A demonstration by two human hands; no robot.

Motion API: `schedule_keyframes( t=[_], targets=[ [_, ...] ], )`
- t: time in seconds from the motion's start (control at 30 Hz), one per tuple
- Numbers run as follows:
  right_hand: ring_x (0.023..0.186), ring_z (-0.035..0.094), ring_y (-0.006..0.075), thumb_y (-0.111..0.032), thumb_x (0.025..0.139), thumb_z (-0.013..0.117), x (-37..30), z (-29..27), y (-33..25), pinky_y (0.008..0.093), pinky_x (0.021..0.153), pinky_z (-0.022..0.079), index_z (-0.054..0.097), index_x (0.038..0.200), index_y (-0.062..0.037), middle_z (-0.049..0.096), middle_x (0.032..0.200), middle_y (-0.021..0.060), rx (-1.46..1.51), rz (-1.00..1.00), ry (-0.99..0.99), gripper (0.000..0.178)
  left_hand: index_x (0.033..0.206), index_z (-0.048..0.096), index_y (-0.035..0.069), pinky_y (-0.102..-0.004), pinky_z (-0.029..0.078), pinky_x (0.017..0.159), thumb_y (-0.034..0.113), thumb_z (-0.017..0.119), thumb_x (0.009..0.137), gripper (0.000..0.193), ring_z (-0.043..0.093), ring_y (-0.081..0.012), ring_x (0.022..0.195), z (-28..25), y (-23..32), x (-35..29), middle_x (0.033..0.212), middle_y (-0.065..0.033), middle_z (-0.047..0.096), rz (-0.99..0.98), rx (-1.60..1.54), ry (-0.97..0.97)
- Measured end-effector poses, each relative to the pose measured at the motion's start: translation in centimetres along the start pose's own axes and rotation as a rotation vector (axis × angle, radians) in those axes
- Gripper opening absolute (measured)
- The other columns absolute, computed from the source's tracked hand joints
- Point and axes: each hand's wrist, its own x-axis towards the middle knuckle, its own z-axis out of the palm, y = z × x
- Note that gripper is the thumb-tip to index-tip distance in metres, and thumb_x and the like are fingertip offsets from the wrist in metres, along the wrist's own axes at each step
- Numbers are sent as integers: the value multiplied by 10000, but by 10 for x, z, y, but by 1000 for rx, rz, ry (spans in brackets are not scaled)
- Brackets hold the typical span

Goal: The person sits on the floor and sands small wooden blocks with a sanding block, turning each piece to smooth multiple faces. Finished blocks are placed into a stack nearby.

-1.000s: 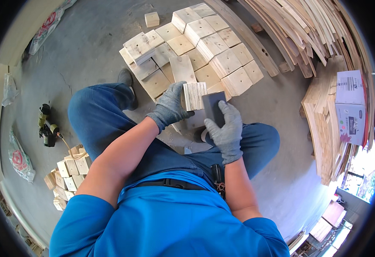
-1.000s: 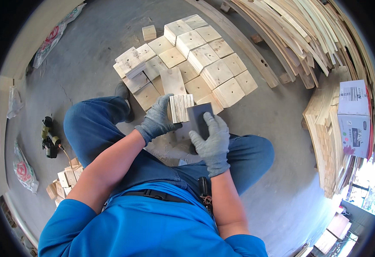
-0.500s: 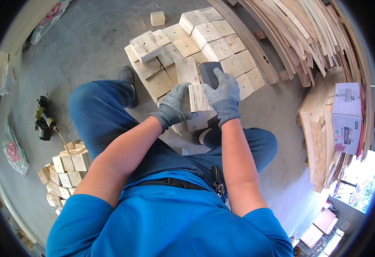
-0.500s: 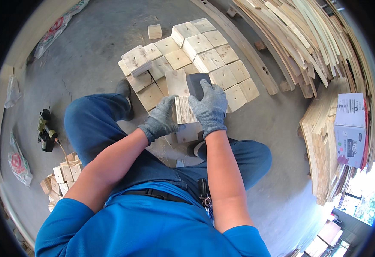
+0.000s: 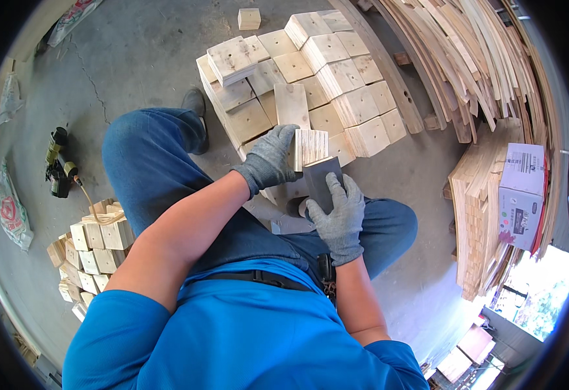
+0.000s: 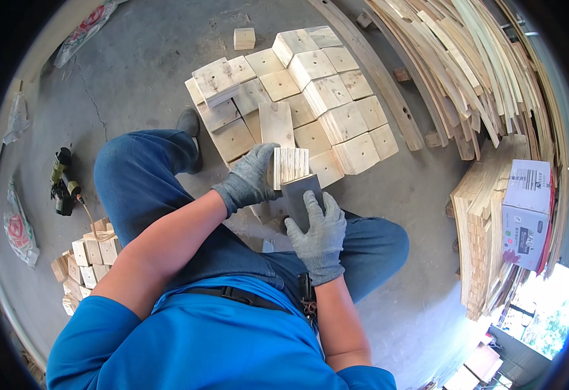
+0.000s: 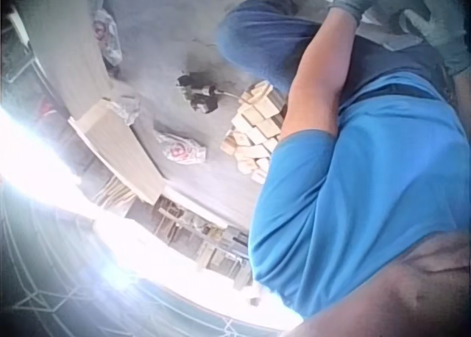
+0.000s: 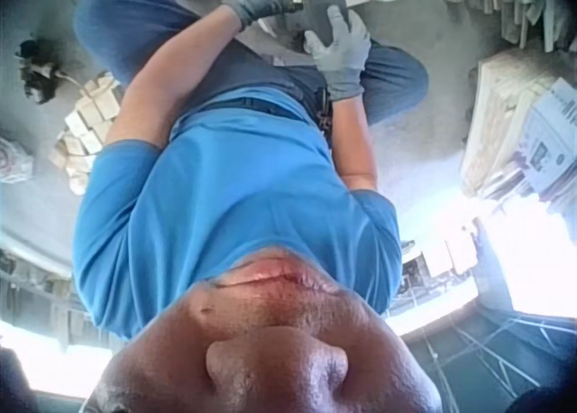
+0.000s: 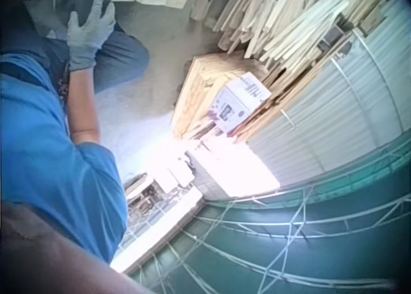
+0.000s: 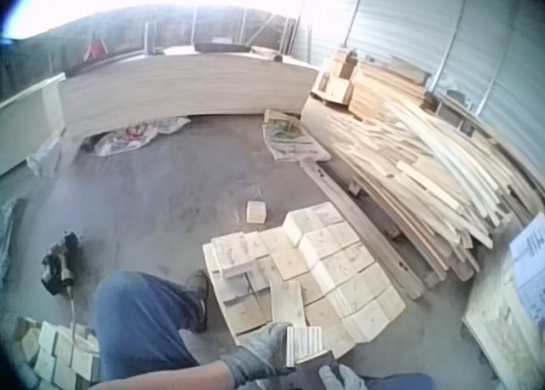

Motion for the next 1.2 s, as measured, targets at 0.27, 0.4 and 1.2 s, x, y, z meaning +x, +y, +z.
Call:
schedule_keyframes(
  t=[0.27,0.4,1.2],
  targets=[
    [1233,634,447,-380,818,868,120,28,4,552,1047,525,667,1439,-138,638,1348,252,-40,54,100,696,1535,439,75,-469,477,1178,361,998,661,1077,567,-430,1362,0,0,3,1452,-228,546,-19,-3,-13],
    [1188,662,429,-394,801,883,155,31,11,537,1011,552,695,1413,-136,671,1280,248,25,103,73,690,1542,435,88,-468,477,1177,398,993,674,1077,560,-432,1381,1,-1,5,1469,-229,541,-4,-12,-12],
    [1227,638,448,-346,819,871,134,22,-7,549,1048,528,673,1437,-117,648,1344,239,17,65,29,688,1562,409,75,-482,478,1166,424,983,680,1109,560,-444,1371,3,-8,6,1463,-242,538,32,-3,-11]
  ],
)
